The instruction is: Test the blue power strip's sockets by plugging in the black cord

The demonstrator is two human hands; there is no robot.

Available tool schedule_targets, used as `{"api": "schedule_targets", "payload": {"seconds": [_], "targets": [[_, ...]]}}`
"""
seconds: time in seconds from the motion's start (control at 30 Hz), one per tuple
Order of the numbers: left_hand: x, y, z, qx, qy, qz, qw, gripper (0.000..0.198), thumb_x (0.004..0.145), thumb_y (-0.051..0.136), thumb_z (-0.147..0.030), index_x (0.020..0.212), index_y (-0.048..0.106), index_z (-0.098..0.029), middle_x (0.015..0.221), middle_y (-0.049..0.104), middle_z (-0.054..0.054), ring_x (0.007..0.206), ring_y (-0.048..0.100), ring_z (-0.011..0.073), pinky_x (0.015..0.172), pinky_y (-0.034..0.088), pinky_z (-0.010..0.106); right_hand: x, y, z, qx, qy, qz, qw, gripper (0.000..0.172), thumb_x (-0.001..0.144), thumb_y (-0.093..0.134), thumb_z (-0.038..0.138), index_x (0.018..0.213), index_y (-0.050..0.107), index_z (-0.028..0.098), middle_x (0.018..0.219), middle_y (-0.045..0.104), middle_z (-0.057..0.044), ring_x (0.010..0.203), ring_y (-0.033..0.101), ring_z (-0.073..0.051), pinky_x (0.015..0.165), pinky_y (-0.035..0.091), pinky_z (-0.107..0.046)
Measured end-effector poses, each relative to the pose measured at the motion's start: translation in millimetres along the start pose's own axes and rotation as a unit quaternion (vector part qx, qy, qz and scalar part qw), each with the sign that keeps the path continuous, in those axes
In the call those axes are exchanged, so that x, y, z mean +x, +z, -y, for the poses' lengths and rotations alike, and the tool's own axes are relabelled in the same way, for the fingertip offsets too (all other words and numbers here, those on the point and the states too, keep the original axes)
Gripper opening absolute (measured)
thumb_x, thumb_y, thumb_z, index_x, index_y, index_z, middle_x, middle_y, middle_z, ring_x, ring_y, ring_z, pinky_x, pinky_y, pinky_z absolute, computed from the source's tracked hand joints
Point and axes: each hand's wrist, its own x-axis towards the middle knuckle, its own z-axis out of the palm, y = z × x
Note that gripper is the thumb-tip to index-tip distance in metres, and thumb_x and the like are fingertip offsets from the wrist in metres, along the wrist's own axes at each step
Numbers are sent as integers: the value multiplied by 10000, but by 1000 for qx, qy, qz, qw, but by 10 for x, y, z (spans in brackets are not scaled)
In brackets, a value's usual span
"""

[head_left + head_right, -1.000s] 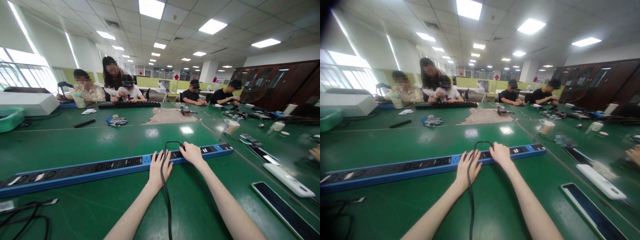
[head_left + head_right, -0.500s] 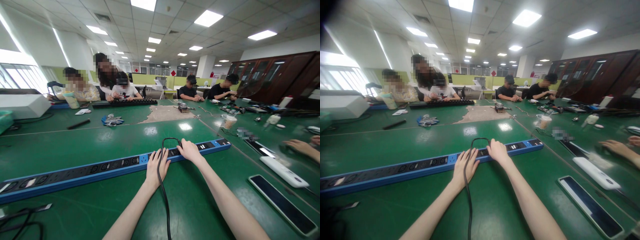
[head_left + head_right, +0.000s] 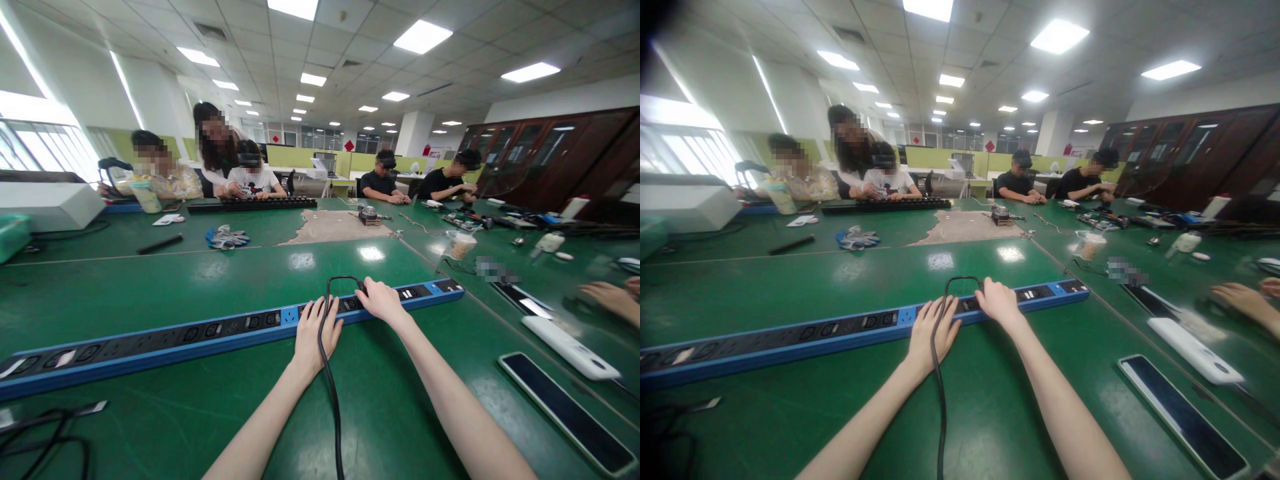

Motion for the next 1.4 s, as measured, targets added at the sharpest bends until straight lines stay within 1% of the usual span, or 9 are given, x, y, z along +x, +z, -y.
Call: {"api": "schedule_targets", "payload": {"seconds": [0.13, 0.23, 0.37, 0.47, 0.73, 1.07, 1.27, 1.4], "targets": [[14, -9, 11, -5, 0, 1, 1000, 558, 1009, 500, -355, 1555, 442, -261, 1484, 577, 111, 1375, 513, 306, 1187, 380, 530, 17, -29, -4, -5, -8, 13, 1000, 417, 1026, 432, 558, 1128, 583, 183, 1100, 719, -164, 1042, 705, -318, 857, 485, -384], [21, 5, 33, -4, 9, -4, 1000, 566, 1009, 499, -366, 1562, 431, -268, 1471, 587, 115, 1359, 522, 310, 1168, 396, 536, 26, -59, 8, -19, -10, 11, 1000, 407, 1028, 441, 530, 1134, 593, 167, 1104, 716, -179, 1054, 702, -324, 881, 485, -394], [20, 12, 50, -2, 15, 0, 1000, 548, 1012, 497, -377, 1547, 452, -268, 1468, 590, 109, 1357, 525, 302, 1166, 404, 514, 37, -80, 2, -23, -19, 20, 999, 395, 1024, 453, 522, 1130, 597, 170, 1103, 717, -177, 1050, 703, -322, 886, 489, -398], [15, 7, 45, 0, 14, 9, 1000, 541, 1013, 500, -380, 1541, 463, -263, 1476, 587, 101, 1365, 522, 295, 1177, 400, 500, 33, -73, -4, -22, -13, 24, 999, 388, 1023, 452, 523, 1130, 595, 178, 1110, 717, -176, 1048, 703, -321, 886, 487, -404], [-7, 30, 36, 4, 19, -4, 1000, 595, 1006, 518, -369, 1582, 402, -270, 1526, 546, 95, 1398, 513, 293, 1187, 404, 501, -24, -50, 15, -13, 1, 14, 1000, 414, 1033, 421, 546, 1142, 587, 183, 1091, 720, -166, 1037, 707, -316, 870, 485, -390], [-3, 22, 20, 5, 12, 1, 1000, 533, 1017, 509, -372, 1536, 471, -259, 1523, 550, 92, 1398, 513, 289, 1196, 395, 496, -22, -58, 0, -13, -5, 18, 1000, 416, 1035, 410, 545, 1150, 584, 186, 1099, 721, -169, 1031, 704, -308, 870, 475, -385], [-10, 32, 26, 4, 10, -3, 1000, 538, 1014, 513, -377, 1539, 469, -268, 1505, 567, 88, 1385, 525, 289, 1190, 402, 492, -16, -52, -1, -28, -11, 3, 1000, 411, 1026, 427, 551, 1109, 598, 186, 1058, 729, -150, 992, 715, -308, 840, 492, -375], [-10, 27, 25, 7, 10, 0, 1000, 532, 1016, 510, -378, 1535, 476, -265, 1505, 568, 86, 1385, 523, 287, 1191, 399, 487, -31, -31, 45, -45, -7, -20, 999, 418, 1039, 406, 528, 1086, 613, 168, 1034, 728, -163, 992, 716, -317, 850, 495, -386]]}}
